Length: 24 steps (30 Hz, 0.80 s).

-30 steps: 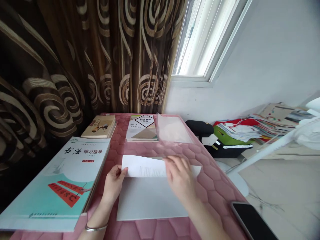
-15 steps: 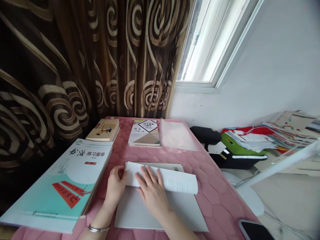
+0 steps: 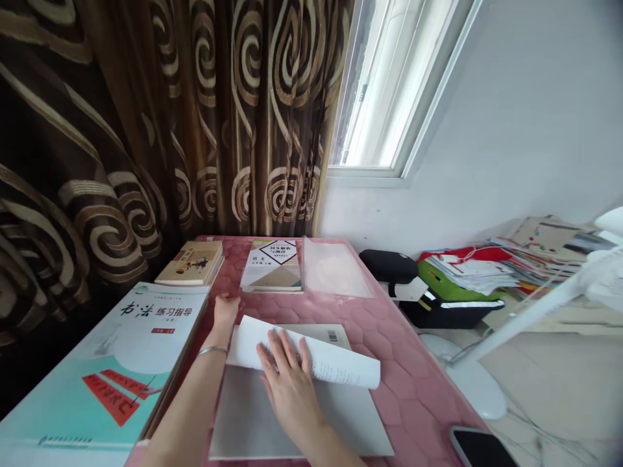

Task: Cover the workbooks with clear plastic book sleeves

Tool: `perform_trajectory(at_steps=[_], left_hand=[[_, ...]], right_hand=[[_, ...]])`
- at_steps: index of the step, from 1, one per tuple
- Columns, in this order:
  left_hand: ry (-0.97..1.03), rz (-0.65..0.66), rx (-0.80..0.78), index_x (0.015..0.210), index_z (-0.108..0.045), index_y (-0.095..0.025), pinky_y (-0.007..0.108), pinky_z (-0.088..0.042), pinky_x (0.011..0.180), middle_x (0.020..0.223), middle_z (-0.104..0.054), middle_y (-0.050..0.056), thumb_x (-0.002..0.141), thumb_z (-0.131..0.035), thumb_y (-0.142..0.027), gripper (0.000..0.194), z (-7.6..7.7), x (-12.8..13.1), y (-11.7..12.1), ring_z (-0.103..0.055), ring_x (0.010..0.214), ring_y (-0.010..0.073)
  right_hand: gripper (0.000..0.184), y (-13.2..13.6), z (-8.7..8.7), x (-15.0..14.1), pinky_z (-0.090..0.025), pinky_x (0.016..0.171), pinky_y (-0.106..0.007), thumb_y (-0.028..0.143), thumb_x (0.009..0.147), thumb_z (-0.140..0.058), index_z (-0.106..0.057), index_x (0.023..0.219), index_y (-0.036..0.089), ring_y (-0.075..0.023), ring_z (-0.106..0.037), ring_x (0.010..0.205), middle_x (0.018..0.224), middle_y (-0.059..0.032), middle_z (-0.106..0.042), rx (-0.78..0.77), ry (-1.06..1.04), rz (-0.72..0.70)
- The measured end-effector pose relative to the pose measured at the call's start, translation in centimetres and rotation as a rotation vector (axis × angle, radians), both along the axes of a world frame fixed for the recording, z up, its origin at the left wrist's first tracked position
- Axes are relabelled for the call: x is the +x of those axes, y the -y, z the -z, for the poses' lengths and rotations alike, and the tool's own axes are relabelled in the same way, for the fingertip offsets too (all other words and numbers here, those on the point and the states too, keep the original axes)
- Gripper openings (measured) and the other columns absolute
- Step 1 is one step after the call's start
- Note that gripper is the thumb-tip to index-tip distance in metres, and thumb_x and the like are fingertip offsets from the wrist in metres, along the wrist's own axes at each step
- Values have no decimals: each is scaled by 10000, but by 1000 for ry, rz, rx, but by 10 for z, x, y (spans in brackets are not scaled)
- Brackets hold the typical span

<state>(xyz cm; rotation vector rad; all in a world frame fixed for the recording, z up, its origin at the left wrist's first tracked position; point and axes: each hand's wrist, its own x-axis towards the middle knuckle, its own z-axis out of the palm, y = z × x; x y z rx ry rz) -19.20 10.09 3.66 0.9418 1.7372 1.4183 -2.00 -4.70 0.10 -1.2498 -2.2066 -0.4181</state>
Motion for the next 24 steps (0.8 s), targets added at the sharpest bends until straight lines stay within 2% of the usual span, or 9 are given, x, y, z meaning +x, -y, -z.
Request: perform_trajectory(at_steps=[2, 7, 10, 13, 18, 24], left_hand=[[83, 83, -3, 1059, -612, -74, 286, -530, 596, 720, -689, 56, 791, -683, -162, 291, -3, -2, 7, -662, 604, 150], [185, 257, 20, 1031, -650, -121, 269, -519, 594, 800, -744, 84, 691, -733, -208, 360, -8, -7, 47, -701, 726, 205], [248, 335, 46, 1132, -602, -110, 257, -502, 578, 890, -754, 110, 668, -727, -249, 500, -4, -9, 72, -700, 760, 212], [298, 355, 43, 1227, -550, -124, 268, -504, 593, 936, -754, 116, 700, -697, -372, 600, 5, -9, 90, -699, 771, 212], [332, 323, 37, 1309, -511, -147, 288, -510, 622, 933, -756, 93, 742, -639, -518, 689, 20, -8, 99, -702, 783, 213], [505, 352, 149, 1349, -504, -134, 320, -511, 749, 1002, -749, 115, 772, -654, -484, 691, 21, -9, 99, -683, 910, 241]], right_hand=[[444, 0, 1, 0, -133, 1150, -553, 357, 931, -536, -502, 1368, 286, -307, -372, 1368, 1464, -80, -472, 6, -5, -7], [381, 1, 3, 0, -85, 1157, -525, 278, 936, -534, -546, 1317, 279, -283, -381, 1361, 1417, -60, -528, 57, -24, -38], [372, 4, -2, 1, -64, 1155, -505, 240, 945, -505, -544, 1314, 269, -274, -386, 1354, 1407, -52, -538, 33, -10, -46], [393, 6, -9, 1, -68, 1148, -493, 231, 944, -496, -525, 1334, 268, -274, -390, 1347, 1408, -49, -535, -14, 17, -49], [394, 7, -12, 1, -47, 1141, -497, 276, 954, -486, -515, 1346, 285, -284, -390, 1339, 1423, -36, -521, -26, 45, -53], [363, 3, 0, -4, -97, 1131, -508, 386, 937, -536, -561, 1297, 347, -279, -433, 1303, 1383, -30, -561, 4, -5, -5]])
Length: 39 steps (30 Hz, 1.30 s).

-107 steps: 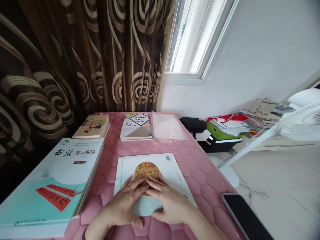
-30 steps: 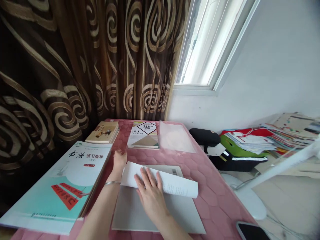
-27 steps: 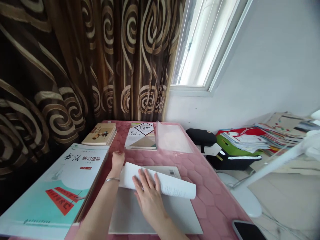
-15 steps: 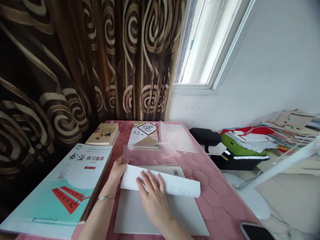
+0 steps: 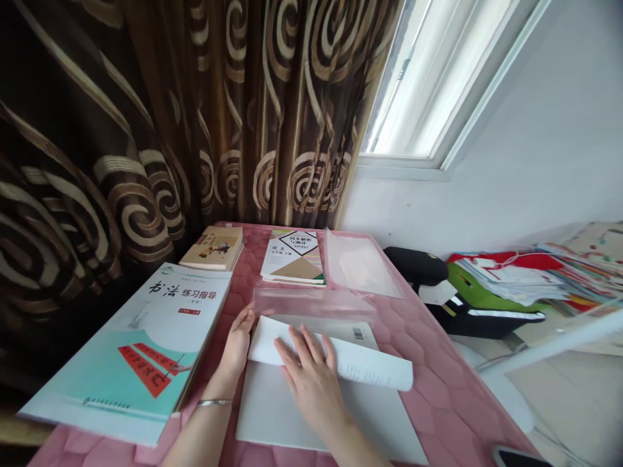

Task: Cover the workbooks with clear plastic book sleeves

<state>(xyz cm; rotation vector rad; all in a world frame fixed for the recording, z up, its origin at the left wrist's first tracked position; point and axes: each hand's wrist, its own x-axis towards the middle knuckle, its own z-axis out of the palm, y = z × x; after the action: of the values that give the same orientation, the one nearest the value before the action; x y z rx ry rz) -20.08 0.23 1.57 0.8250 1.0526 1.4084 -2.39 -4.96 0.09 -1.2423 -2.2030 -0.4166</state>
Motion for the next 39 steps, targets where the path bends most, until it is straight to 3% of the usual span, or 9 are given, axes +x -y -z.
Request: perform_trajectory(at_steps=[5, 8, 14, 20, 28, 32, 36, 39], left_hand=[[30, 78, 19, 1373, -495, -171, 280, -491, 663, 1046, -742, 86, 678, -716, -287, 739, -6, 2, 2, -685, 801, 214], [53, 96, 29, 1400, -458, -164, 273, -485, 656, 1008, -748, 80, 659, -716, -262, 791, -6, 2, 3, -675, 760, 197], [40, 119, 6, 1417, -430, -152, 286, -491, 674, 984, -747, 83, 662, -725, -287, 822, -6, 3, 4, -667, 749, 195], [-38, 100, 44, 1342, -530, -149, 291, -491, 759, 982, -740, 73, 678, -744, -348, 726, -5, 3, 4, -666, 848, 208], [-190, 96, 52, 1213, -609, -138, 261, -486, 636, 924, -725, 56, 672, -756, -467, 651, 0, 6, 2, -629, 717, 166], [-177, 11, 35, 1180, -618, -138, 271, -491, 671, 911, -728, 63, 645, -772, -497, 663, 4, 5, -1, -643, 747, 176], [-130, -42, 49, 1150, -640, -152, 308, -500, 787, 963, -735, 84, 611, -789, -521, 670, 3, 5, -4, -669, 867, 215], [-120, -54, 40, 1172, -630, -158, 329, -503, 810, 962, -736, 85, 595, -796, -525, 704, 0, 6, -4, -675, 885, 226]], right_hand=[[382, -4, 5, -3, -119, 1130, -516, 408, 933, -538, -556, 1310, 348, -280, -440, 1300, 1387, -24, -560, -10, -9, -8], [392, -4, 6, -3, -115, 1132, -518, 410, 937, -529, -545, 1324, 347, -279, -432, 1310, 1399, -19, -550, -27, -2, -16], [384, -3, 3, -3, -113, 1132, -512, 369, 953, -500, -543, 1332, 329, -278, -433, 1310, 1406, -24, -543, -37, 26, -20], [407, -4, 0, -2, -147, 1120, -513, 241, 942, -493, -535, 1338, 323, -284, -421, 1322, 1418, -35, -528, -36, 65, -4], [379, -5, -1, 0, -158, 1116, -477, 249, 957, -458, -541, 1325, 285, -263, -409, 1333, 1418, -42, -528, -40, 51, -52], [324, -15, -11, 25, -206, 1101, -478, 294, 964, -445, -591, 1253, 278, -265, -398, 1344, 1425, -51, -515, -69, -3, -6], [350, -38, -12, 70, -259, 1064, -568, 383, 952, -444, -613, 1220, 236, -338, -390, 1339, 1428, -129, -485, -48, -168, 232], [502, -54, -6, 101, -330, 1046, -559, 492, 902, -477, -540, 1311, 207, -347, -379, 1344, 1449, -156, -446, -89, -410, 353]])
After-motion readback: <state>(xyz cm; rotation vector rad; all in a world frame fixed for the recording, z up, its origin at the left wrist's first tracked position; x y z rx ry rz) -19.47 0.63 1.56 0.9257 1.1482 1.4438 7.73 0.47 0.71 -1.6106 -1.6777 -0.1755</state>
